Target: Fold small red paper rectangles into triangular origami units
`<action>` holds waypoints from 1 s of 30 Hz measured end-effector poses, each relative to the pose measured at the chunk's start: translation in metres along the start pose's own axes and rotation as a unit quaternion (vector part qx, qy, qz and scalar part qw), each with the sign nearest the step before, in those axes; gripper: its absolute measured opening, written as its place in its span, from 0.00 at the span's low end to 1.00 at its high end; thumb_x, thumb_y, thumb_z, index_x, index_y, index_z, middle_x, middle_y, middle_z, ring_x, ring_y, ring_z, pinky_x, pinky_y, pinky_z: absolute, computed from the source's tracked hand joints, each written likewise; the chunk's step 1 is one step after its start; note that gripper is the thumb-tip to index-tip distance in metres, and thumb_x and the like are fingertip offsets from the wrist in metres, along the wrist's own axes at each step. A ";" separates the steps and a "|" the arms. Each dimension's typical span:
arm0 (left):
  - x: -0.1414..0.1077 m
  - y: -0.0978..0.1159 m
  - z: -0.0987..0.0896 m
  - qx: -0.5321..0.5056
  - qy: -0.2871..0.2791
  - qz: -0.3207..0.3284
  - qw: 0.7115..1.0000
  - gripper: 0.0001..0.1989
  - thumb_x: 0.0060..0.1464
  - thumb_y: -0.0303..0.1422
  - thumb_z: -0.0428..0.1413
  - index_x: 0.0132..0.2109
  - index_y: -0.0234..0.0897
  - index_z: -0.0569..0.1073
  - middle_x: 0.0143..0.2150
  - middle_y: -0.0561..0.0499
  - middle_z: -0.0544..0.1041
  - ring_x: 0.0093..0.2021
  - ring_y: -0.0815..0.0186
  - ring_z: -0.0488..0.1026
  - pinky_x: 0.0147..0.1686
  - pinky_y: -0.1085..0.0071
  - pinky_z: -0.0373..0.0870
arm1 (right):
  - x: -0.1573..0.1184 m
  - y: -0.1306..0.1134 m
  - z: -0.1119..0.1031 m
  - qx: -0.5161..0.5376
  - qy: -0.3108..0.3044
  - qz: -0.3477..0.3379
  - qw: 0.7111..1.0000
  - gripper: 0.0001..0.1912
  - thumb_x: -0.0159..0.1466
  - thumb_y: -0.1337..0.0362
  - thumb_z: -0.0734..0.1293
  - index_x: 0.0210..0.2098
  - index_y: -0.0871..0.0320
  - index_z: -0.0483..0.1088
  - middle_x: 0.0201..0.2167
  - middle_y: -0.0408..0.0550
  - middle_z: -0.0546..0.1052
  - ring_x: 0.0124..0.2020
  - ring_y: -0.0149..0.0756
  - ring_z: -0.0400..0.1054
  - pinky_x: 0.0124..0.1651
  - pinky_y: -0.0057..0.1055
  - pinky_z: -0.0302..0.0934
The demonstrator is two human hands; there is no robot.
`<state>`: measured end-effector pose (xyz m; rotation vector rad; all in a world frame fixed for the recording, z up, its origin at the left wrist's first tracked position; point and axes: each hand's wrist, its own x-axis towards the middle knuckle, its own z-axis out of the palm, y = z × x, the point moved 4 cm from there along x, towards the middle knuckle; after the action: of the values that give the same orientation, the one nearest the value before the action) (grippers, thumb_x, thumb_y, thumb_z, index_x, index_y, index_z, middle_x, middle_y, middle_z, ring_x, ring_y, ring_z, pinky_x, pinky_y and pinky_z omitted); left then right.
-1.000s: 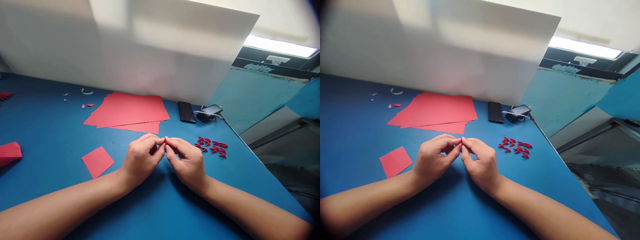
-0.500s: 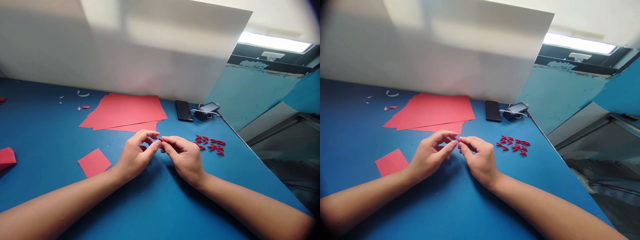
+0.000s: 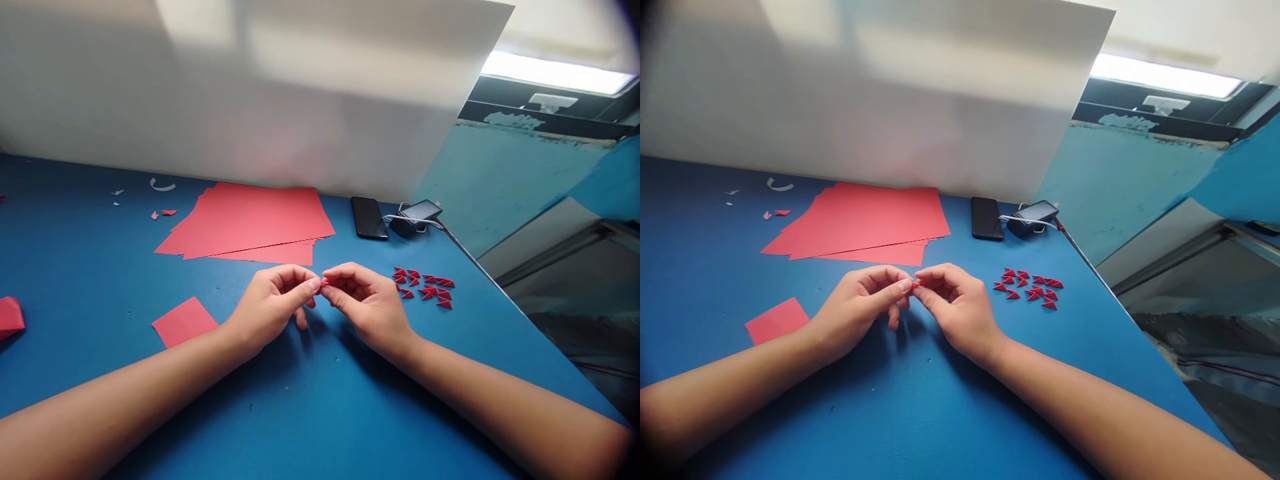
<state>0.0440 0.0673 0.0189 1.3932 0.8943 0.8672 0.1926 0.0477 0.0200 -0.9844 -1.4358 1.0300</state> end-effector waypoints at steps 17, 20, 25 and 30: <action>0.003 -0.015 0.005 -0.234 -0.059 -0.109 0.964 0.07 0.51 0.33 0.63 0.35 0.32 0.76 0.29 0.52 0.73 0.24 0.76 0.66 0.20 0.81 0.67 | -0.002 -0.016 -0.005 -0.195 -0.005 -0.156 0.968 0.03 0.60 0.71 0.69 0.31 0.58 0.75 0.29 0.45 0.77 0.31 0.31 0.70 0.37 0.30 0.64; 0.002 -0.011 0.004 -0.177 -0.056 -0.063 0.981 0.10 0.50 0.33 0.63 0.39 0.33 0.77 0.32 0.51 0.75 0.26 0.74 0.69 0.23 0.78 0.70 | 0.000 -0.016 -0.006 -0.199 0.002 -0.127 0.972 0.05 0.62 0.70 0.67 0.31 0.58 0.75 0.28 0.44 0.76 0.30 0.31 0.70 0.36 0.29 0.64; 0.001 -0.003 0.000 0.000 -0.004 0.020 1.000 0.09 0.51 0.33 0.62 0.39 0.33 0.79 0.30 0.51 0.78 0.21 0.75 0.70 0.24 0.78 0.69 | 0.002 -0.011 -0.006 -0.191 -0.001 -0.060 0.980 0.07 0.63 0.68 0.66 0.30 0.59 0.75 0.25 0.43 0.74 0.26 0.30 0.68 0.31 0.27 0.62; -0.003 -0.002 0.000 0.072 0.034 0.064 0.995 0.07 0.52 0.33 0.61 0.37 0.34 0.79 0.26 0.53 0.78 0.19 0.75 0.70 0.22 0.79 0.68 | -0.001 -0.008 -0.004 -0.152 -0.004 -0.020 0.988 0.06 0.63 0.67 0.65 0.31 0.60 0.74 0.24 0.43 0.74 0.24 0.28 0.67 0.29 0.26 0.62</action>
<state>0.0425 0.0651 0.0171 1.5670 0.9420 0.9679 0.1964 0.0451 0.0272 -1.1635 -1.6456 0.8000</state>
